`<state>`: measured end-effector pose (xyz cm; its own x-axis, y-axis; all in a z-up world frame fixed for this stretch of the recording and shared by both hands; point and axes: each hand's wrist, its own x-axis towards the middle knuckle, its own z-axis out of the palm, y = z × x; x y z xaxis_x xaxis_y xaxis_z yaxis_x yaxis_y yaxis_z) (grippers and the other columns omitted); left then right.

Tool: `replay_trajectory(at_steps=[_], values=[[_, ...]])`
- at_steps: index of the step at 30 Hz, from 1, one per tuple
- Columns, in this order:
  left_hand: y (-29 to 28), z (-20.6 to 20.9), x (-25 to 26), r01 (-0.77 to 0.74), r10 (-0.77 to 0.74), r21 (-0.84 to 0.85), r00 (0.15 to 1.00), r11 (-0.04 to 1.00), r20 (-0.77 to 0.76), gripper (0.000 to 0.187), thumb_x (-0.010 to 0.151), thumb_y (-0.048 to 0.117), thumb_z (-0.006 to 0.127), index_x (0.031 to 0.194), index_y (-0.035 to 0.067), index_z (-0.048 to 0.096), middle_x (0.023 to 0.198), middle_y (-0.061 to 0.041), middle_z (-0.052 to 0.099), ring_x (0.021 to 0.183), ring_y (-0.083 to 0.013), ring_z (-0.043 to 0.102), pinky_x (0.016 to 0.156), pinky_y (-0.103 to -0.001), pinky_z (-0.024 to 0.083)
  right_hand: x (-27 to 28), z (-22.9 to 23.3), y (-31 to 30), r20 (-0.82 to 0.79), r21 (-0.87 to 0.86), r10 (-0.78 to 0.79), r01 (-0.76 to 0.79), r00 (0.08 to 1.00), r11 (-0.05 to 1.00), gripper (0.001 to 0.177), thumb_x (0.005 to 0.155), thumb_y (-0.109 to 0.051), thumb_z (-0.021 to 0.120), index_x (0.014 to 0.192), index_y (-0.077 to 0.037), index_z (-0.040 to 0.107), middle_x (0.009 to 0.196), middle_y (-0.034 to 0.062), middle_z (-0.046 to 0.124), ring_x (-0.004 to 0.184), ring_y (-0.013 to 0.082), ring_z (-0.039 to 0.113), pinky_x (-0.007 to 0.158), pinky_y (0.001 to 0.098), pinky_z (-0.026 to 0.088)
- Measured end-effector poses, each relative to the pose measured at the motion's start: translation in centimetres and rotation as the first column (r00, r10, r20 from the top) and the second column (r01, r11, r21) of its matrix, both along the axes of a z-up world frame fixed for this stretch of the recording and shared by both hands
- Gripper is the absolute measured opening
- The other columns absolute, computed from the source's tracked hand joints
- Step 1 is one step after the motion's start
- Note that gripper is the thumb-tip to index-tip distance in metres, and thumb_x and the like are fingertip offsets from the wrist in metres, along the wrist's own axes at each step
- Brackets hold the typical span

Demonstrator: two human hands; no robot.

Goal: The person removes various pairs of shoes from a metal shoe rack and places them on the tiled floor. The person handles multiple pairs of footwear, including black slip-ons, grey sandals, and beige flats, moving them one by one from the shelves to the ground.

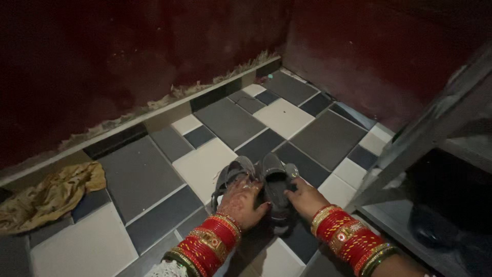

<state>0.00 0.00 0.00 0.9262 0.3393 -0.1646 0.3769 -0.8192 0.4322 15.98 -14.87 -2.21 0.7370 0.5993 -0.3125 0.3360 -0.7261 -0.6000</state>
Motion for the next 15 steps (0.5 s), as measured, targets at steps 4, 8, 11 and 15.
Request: replay_trajectory(at_steps=[4, 8, 11, 15], values=[[-0.5, 0.6, 0.1, 0.059, -0.059, -0.001, 0.995, 0.998, 0.074, 0.066, 0.091, 0.044, 0.061, 0.146, 0.008, 0.048, 0.154, -0.017, 0.045, 0.153, -0.0317, 0.027, 0.128, -0.042, 0.013, 0.6, 0.0, -1.0, 0.1, -0.026, 0.047, -0.044, 0.994, 0.999, 0.051, 0.096, -0.04, 0.063, 0.136, -0.009, 0.057, 0.114, 0.0192, 0.074, 0.108, 0.0328, 0.071, 0.092, 0.0409, 0.055], [-1.0, 2.5, 0.7, 0.068, -0.069, 0.004, 0.991, 0.998, 0.113, 0.064, 0.092, 0.042, 0.062, 0.144, 0.007, 0.05, 0.154, -0.02, 0.043, 0.15, -0.0324, 0.032, 0.127, -0.042, 0.017, 1.5, 1.0, -1.9, 0.087, 0.005, 0.061, -0.061, 0.994, 0.998, 0.054, 0.094, -0.04, 0.062, 0.138, -0.01, 0.054, 0.114, 0.018, 0.077, 0.107, 0.0309, 0.075, 0.093, 0.0407, 0.057], [-1.9, 4.4, 0.9, 0.037, -0.033, -0.03, 0.99, 0.999, 0.134, 0.062, 0.089, 0.039, 0.063, 0.143, 0.011, 0.052, 0.153, -0.017, 0.045, 0.145, -0.0326, 0.039, 0.123, -0.042, 0.025, 1.9, 2.3, -2.2, 0.124, 0.043, 0.067, -0.073, 0.99, 0.996, 0.052, 0.093, -0.039, 0.062, 0.134, -0.008, 0.057, 0.118, 0.0155, 0.075, 0.108, 0.0299, 0.075, 0.093, 0.0414, 0.058], [-3.0, 5.8, 1.2, 0.076, -0.069, -0.02, 0.971, 0.997, 0.227, 0.06, 0.088, 0.037, 0.065, 0.141, 0.011, 0.054, 0.148, -0.017, 0.051, 0.145, -0.0354, 0.037, 0.121, -0.044, 0.026, 1.9, 4.2, -2.9, 0.306, 0.164, 0.104, -0.16, 0.946, 0.974, 0.048, 0.09, -0.034, 0.066, 0.128, -0.005, 0.062, 0.123, 0.0166, 0.072, 0.114, 0.0303, 0.071, 0.097, 0.0407, 0.055]])
